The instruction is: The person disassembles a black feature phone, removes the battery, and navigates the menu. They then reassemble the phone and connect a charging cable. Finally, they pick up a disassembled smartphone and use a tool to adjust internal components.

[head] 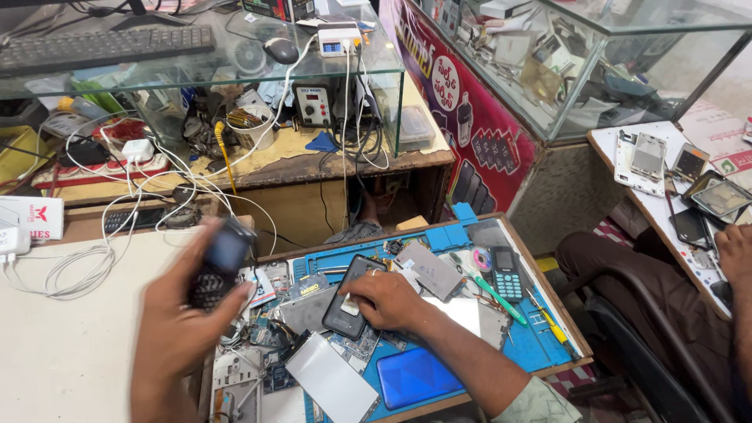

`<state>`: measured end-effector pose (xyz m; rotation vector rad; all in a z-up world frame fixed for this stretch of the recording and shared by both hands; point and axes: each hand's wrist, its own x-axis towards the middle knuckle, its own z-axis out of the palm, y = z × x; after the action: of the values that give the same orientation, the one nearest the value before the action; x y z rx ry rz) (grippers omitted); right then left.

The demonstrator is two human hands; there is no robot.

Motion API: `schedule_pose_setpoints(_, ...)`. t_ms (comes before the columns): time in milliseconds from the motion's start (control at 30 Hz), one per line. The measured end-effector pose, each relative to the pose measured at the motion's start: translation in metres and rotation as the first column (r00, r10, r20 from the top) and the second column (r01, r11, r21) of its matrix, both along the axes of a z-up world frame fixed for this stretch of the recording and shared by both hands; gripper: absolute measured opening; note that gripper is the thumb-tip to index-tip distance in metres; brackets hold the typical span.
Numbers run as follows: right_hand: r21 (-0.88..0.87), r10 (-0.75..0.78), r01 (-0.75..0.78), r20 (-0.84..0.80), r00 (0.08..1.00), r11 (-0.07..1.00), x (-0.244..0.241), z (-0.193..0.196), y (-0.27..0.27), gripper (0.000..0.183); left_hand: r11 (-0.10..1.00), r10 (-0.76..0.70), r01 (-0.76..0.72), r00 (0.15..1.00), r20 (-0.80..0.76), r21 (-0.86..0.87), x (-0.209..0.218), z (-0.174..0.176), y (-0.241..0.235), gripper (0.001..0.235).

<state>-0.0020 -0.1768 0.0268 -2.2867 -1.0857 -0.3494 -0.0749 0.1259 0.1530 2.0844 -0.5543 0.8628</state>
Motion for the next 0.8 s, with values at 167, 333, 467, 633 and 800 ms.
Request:
schedule_pose_setpoints(167,-0.018,0.044,-0.045,-0.013,0.999,0.999,-0.002,0.002,-0.001,0.015,0.989,-0.084,0.005,0.846,-0.526,-0.151,0.046,-0.044,-0.048,0.078)
schedule_pose_setpoints(333,0.126,-0.053,0.041,0.097,0.994,0.991,-0.002,0.008,0.000,0.010,0.804,-0.402,0.129,0.838,-0.370,-0.580,0.084,-0.116,-0.089,0.065)
schedule_pose_setpoints(467,0.186,-0.262,0.273,-0.082,0.962,0.944,0.001,0.010,-0.002,0.012,0.735,-0.445,0.003,0.757,-0.479,-0.678,0.091,-0.147,-0.097,0.060)
schedule_pose_setpoints(633,0.282,-0.259,0.381,-0.388,0.885,0.880,0.014,-0.007,-0.008,0.014,0.848,-0.401,0.112,0.774,-0.490,-0.518,0.080,-0.141,-0.099,0.065)
schedule_pose_setpoints(800,0.566,0.094,0.367,-0.625,0.775,0.739,0.035,-0.029,-0.013,0.011,0.940,-0.308,0.128,0.717,-0.626,-0.315,0.062,-0.117,-0.107,0.072)
